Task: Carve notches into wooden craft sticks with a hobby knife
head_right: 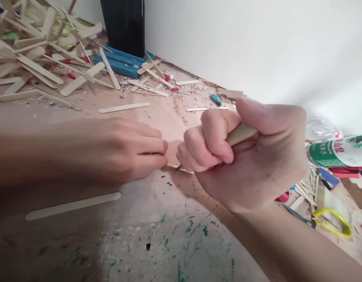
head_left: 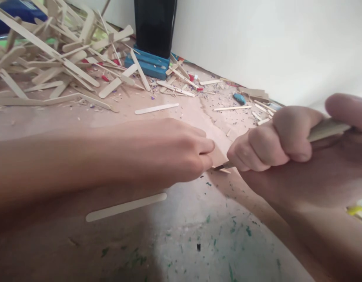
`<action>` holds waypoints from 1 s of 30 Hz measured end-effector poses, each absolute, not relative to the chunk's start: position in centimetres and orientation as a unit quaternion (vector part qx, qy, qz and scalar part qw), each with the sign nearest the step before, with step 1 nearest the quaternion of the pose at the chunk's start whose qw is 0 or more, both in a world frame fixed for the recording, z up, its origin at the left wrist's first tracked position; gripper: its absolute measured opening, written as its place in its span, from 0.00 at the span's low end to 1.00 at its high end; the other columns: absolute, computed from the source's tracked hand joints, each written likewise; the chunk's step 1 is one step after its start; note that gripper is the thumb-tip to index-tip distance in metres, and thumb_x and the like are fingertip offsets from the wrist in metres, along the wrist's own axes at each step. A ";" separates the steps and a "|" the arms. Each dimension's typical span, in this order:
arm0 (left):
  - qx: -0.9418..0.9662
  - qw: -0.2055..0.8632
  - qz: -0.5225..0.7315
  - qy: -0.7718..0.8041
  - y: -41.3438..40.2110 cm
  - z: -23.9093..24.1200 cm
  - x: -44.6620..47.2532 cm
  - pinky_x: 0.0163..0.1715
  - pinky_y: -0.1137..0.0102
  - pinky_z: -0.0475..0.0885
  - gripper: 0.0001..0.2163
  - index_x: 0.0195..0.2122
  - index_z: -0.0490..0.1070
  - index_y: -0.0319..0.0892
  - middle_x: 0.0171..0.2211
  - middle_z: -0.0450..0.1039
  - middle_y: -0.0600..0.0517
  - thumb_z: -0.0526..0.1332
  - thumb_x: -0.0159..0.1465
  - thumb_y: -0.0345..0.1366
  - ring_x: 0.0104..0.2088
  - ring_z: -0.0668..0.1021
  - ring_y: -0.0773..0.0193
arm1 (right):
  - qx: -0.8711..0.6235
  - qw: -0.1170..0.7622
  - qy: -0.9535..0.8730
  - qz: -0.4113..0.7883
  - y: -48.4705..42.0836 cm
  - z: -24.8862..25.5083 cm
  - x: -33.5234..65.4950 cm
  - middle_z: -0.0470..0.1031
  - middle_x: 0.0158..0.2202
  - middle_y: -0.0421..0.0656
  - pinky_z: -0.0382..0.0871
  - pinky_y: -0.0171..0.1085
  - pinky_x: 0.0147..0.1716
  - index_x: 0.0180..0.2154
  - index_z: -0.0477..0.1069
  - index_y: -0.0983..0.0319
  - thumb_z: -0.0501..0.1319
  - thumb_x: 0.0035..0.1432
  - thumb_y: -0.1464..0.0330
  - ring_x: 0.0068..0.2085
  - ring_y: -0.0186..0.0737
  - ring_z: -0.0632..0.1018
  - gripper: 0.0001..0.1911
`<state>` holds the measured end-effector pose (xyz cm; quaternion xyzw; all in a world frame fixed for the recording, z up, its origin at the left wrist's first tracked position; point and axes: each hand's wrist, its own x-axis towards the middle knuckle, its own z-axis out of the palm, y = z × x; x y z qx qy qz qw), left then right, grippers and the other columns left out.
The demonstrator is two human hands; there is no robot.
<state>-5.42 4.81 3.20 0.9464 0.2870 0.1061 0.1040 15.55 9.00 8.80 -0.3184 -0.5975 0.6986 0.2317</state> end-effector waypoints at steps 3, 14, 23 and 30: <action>0.929 0.102 0.166 0.313 4.8 2.4 -5.2 0.36 0.61 0.62 0.09 0.36 0.77 0.42 0.36 0.75 0.48 0.61 0.70 0.22 0.35 0.73 0.56 | -0.359 0.199 -0.605 0.682 8.9 9.5 15.1 0.35 0.11 0.38 0.56 0.33 0.18 0.12 0.36 0.67 0.66 0.74 0.54 0.18 0.29 0.50 0.51; 0.893 0.185 0.228 0.342 5.9 0.7 -5.5 0.41 0.64 0.67 0.13 0.34 0.82 0.45 0.40 0.81 0.51 0.59 0.72 0.29 0.39 0.79 0.60 | -0.333 0.299 -0.635 0.630 10.2 8.3 16.3 0.40 0.17 0.37 0.48 0.48 0.21 0.32 0.27 0.58 0.73 0.60 0.54 0.20 0.37 0.47 0.49; 0.892 0.187 0.200 0.361 6.1 1.0 -5.2 0.43 0.65 0.66 0.10 0.35 0.81 0.46 0.40 0.79 0.52 0.62 0.72 0.30 0.41 0.79 0.58 | -0.333 0.301 -0.670 0.591 9.9 8.2 15.4 0.36 0.16 0.36 0.43 0.50 0.21 0.32 0.27 0.58 0.77 0.57 0.57 0.19 0.33 0.44 0.52; 0.902 0.167 0.135 0.376 5.8 2.2 -4.6 0.48 0.65 0.71 0.09 0.39 0.84 0.45 0.44 0.81 0.51 0.64 0.73 0.29 0.46 0.81 0.55 | -0.307 0.156 -0.717 0.606 10.9 8.9 16.1 0.41 0.17 0.36 0.55 0.43 0.19 0.16 0.46 0.63 0.74 0.58 0.72 0.20 0.30 0.56 0.36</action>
